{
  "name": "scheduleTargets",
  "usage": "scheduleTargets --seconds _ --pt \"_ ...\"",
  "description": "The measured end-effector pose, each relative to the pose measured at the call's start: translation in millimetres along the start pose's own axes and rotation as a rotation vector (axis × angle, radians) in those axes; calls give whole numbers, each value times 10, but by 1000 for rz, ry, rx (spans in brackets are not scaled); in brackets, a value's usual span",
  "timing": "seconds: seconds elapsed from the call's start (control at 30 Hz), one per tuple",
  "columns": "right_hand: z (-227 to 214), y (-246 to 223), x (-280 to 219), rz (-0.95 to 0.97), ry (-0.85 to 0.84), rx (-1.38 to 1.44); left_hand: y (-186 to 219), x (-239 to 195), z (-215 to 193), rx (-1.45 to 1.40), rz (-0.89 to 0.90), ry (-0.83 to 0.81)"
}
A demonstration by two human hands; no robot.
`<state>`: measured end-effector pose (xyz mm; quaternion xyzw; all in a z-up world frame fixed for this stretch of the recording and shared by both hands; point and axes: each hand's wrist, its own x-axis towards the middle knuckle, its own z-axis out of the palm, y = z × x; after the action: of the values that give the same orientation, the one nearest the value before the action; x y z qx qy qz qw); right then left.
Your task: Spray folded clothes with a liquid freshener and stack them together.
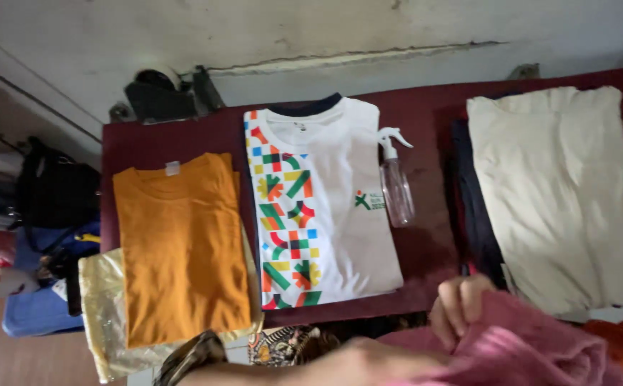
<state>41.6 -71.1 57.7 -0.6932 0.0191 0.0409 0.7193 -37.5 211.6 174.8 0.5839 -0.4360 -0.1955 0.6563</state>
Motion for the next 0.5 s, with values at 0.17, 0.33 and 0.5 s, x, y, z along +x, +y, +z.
scheduleTargets --seconds 0.17,0.33,0.5 --pt "522 -632 713 120 -96 256 925 143 -1255 5 -479 327" --pt "939 -749 1734 245 -194 512 -375 267 -2723 -630 -377 856" --pt "827 -135 1925 410 -285 462 -1085 -191 -2911 -529 -553 869"
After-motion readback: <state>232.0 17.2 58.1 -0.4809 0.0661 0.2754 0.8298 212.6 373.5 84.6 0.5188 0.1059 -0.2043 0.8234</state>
